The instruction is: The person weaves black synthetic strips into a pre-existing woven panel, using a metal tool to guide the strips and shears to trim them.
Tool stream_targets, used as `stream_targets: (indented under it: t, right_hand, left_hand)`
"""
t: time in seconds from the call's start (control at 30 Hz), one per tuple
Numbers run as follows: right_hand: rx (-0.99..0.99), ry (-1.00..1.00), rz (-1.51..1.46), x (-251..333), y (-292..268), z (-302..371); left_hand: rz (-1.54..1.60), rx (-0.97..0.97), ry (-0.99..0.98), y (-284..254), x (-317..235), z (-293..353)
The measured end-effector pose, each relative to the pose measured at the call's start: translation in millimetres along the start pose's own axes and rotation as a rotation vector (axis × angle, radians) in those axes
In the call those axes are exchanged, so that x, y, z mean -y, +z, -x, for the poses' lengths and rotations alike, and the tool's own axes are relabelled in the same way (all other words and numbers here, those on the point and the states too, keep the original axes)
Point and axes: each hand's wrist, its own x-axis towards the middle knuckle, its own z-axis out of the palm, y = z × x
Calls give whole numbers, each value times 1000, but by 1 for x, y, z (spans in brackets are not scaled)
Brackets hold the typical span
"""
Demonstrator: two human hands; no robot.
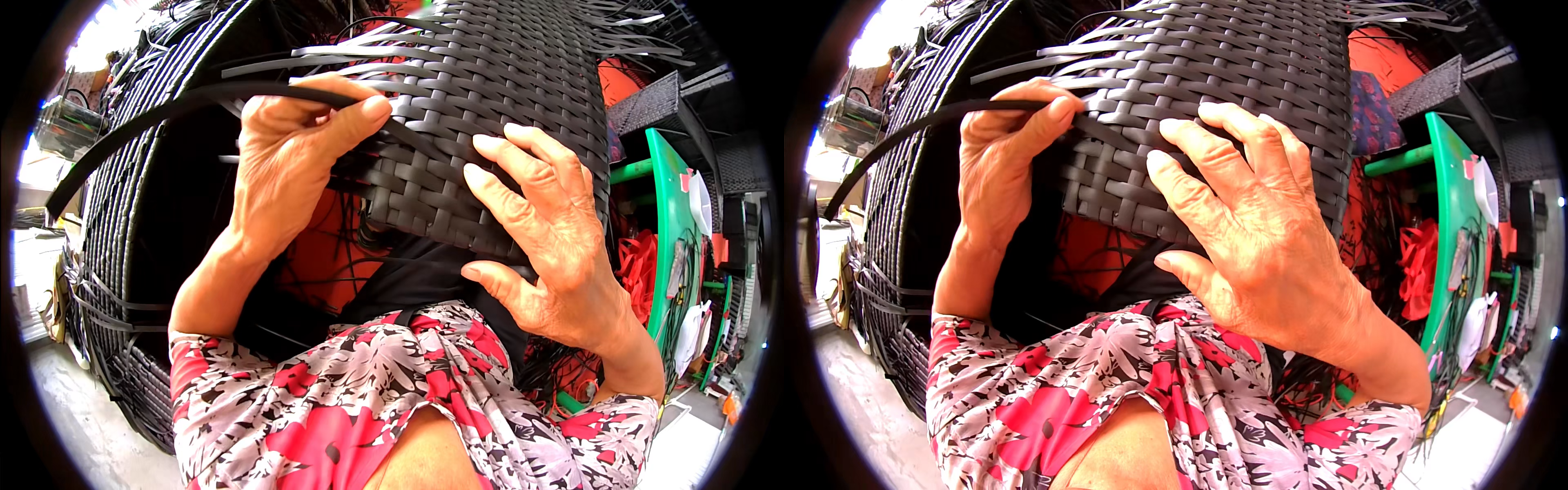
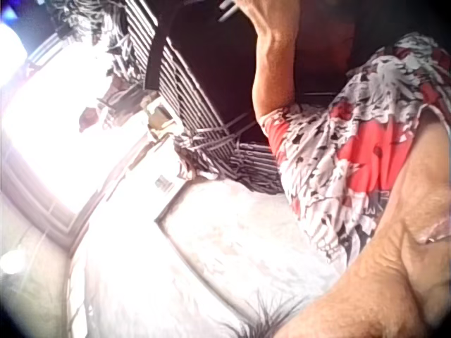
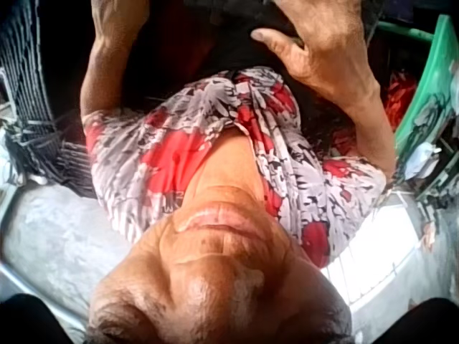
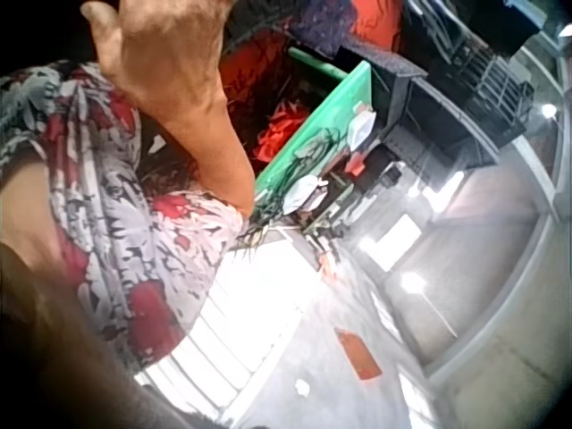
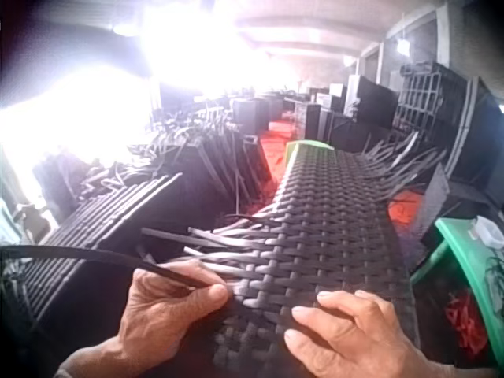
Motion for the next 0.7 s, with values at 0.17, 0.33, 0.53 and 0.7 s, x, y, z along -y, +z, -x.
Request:
stream_targets:
  t: [0.17,0.33,0.53,0.7]
  right_hand:
    - [53,10,-24,-3,-12,3]
    - [-121,106,-335,-18,-22,-16]
    - [-270,80,-785,-8,-8,-76]
    - [-241,131,-778,-8,-12,-105]
  left_hand:
    - [-24,-102,389,11,19,12]
    - [49,-92,284,-4,5,14]
    - [-276,-131,376,-14,-42,-5]
    - [21,-377,455,-19,-64,-30]
